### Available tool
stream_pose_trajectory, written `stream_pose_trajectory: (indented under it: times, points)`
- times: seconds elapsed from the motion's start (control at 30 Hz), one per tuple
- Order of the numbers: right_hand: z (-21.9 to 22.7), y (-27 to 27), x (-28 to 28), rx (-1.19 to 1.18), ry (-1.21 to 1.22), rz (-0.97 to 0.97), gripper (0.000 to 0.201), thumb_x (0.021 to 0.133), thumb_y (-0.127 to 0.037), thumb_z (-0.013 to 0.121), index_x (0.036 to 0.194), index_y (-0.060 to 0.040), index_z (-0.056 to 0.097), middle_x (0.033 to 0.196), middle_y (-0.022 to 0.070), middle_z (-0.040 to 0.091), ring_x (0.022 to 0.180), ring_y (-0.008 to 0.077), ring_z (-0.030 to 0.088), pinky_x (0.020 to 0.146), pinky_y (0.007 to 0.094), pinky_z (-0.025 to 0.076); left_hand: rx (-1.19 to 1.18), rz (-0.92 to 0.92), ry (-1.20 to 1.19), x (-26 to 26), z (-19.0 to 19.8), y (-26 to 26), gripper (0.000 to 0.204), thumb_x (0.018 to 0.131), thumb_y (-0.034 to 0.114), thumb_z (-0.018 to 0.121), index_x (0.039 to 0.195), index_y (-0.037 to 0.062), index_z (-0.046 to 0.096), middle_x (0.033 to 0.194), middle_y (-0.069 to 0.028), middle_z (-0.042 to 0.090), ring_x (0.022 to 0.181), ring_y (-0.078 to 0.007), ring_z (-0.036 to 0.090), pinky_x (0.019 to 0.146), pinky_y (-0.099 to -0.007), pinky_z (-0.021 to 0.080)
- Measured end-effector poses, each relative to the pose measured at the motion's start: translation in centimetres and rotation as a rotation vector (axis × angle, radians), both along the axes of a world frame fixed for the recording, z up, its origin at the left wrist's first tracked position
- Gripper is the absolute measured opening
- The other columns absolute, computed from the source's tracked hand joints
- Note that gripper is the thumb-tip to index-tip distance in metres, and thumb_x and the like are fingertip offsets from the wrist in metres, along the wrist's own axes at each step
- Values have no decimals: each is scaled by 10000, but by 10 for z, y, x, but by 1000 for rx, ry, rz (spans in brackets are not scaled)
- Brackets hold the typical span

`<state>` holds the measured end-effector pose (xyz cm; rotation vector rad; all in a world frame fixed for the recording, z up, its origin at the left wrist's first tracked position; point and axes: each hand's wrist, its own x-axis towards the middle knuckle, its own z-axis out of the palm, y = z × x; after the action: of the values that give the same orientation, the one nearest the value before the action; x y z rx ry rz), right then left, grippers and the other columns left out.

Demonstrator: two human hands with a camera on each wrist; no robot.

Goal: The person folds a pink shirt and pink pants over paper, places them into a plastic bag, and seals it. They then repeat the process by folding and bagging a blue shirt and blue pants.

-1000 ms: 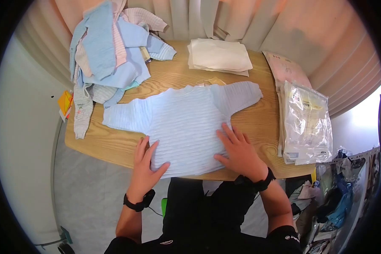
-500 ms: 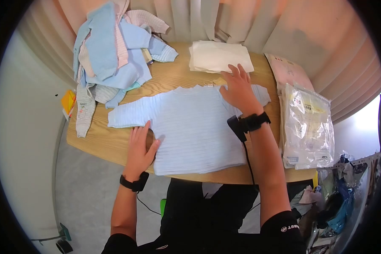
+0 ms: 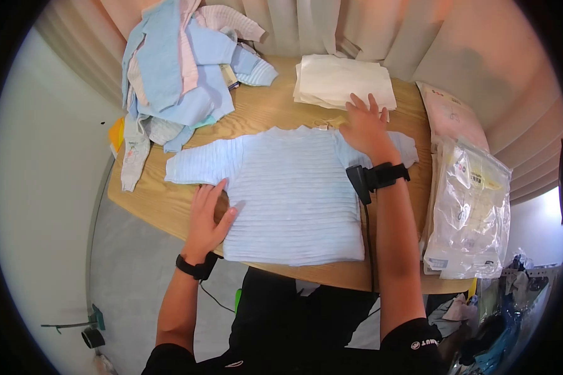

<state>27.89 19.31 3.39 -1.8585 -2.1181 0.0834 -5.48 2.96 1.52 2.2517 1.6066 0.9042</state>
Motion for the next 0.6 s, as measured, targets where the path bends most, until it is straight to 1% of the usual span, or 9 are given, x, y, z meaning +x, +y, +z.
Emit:
stream_pose_trajectory:
  times: [0.07,0.2,0.3,0.37,0.4,0.47,0.5,0.57,0.6]
  points:
    - [2,2,3,56,-10,-3,529,797,-200,614,1282,-6,530,1466,93,396,1399,418,221,1091,673,159,-115,30,-23,2,4,-2,516,865,284,622,1270,-17,514,1171,-199,547,1116,-392,478,1061,-488,287]
    - [12,5,2,195,20,2,520,802,-178,617,1284,-11,519,1433,79,426,1371,409,268,1083,678,167,-52,17,-37,1,1,1,509,855,266,626,1264,-17,520,1183,-200,548,1130,-393,473,1064,-483,287]
    - [20,6,1,378,82,18,486,795,-140,621,1258,-22,533,1387,69,462,1346,368,313,1086,659,182,-89,39,-9,2,2,0,509,851,253,626,1267,-18,518,1192,-198,547,1130,-395,475,1067,-485,288]
    - [25,8,0,650,225,41,438,788,-67,617,1223,-64,566,1309,49,525,1295,287,400,1092,623,200,-52,32,-8,2,2,-1,512,849,253,627,1273,-11,518,1201,-198,545,1130,-396,476,1070,-491,285]
    - [31,7,0,647,227,41,438,788,-67,617,1223,-64,566,1309,48,525,1295,287,400,1092,623,200,-54,33,-7,2,2,-1,512,849,253,627,1273,-11,518,1201,-198,545,1130,-396,476,1070,-491,285]
    - [48,1,-1,880,285,68,349,791,20,593,1123,-80,633,1169,37,611,1151,244,541,1073,501,329,-57,39,-17,2,3,-2,510,850,251,624,1281,0,516,1178,-199,543,1121,-398,475,1070,-496,285]
    - [60,-5,-4,876,287,71,349,791,20,593,1123,-80,633,1169,37,611,1151,244,541,1073,501,329,-60,43,-17,2,2,-2,510,850,251,624,1281,0,516,1178,-199,543,1121,-398,475,1070,-496,285]
    - [84,-22,-14,913,620,193,282,796,74,570,1017,-64,677,1007,35,662,969,209,634,965,349,450,-37,34,-38,0,-2,-2,503,856,247,618,1284,6,513,1148,-200,537,1113,-399,473,1070,-482,289]
    - [93,-30,-18,901,624,195,282,796,74,570,1017,-64,677,1007,35,662,969,209,634,965,349,450,-46,40,-37,-1,-1,-3,503,856,247,618,1284,6,513,1148,-200,537,1113,-399,473,1070,-482,289]
